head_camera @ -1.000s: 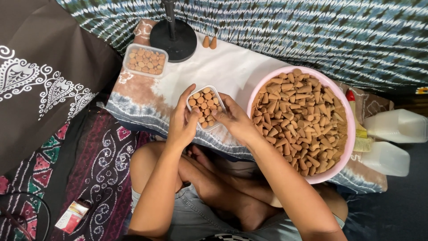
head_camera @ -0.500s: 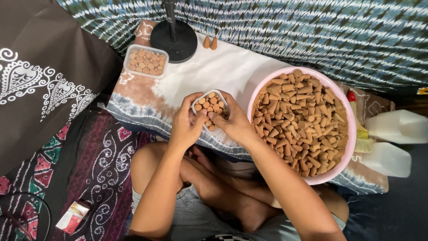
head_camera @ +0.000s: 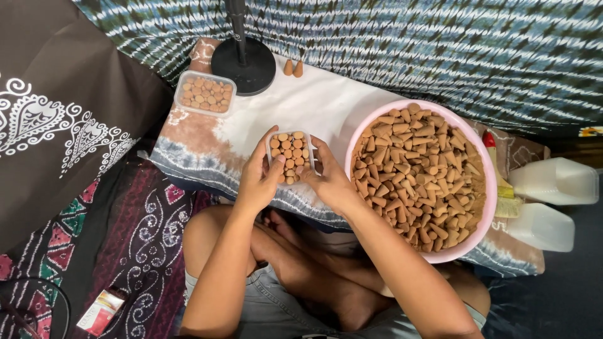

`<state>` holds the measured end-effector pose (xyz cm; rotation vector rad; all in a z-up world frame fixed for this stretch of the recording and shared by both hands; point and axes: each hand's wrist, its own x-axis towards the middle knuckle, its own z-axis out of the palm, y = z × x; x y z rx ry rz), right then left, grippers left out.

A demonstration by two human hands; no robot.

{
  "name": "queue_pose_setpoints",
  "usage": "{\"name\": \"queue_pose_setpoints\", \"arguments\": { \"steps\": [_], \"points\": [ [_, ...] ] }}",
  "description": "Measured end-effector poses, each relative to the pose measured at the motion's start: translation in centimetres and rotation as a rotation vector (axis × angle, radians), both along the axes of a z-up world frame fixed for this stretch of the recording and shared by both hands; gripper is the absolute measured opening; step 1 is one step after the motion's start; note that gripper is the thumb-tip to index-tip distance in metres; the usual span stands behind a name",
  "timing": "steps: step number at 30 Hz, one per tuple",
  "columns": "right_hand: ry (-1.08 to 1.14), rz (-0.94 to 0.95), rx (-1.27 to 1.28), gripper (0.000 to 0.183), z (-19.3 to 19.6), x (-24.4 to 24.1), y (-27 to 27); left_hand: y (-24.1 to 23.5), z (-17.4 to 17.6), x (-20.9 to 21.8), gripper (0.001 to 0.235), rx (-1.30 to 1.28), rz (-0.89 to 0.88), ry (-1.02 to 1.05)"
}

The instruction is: Cleaning and sorting incense cones using a brush and placing them into small containers.

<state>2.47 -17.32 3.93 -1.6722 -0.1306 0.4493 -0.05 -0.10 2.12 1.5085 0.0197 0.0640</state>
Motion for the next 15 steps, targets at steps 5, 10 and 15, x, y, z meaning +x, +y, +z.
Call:
{"name": "queue_pose_setpoints", "arguments": {
  "steps": [5,10,15],
  "points": [
    [-0.007,-0.038,-0.008,0.063,1.0,0.1,0.3,0.2,1.2,-0.2,0.054,0.032,-0.055,0.002],
    [0.004,-0.076,-0.006,0.055,0.1,0.5,0.2,0.3,1.1,-0.2,0.059,0.017,-0.110,0.039],
    [-0.008,-0.108,0.042,0.051,-0.8,0.6,0.1,0.3,2.0,-0.5,0.060,0.070,-0.102,0.080]
  ]
}}
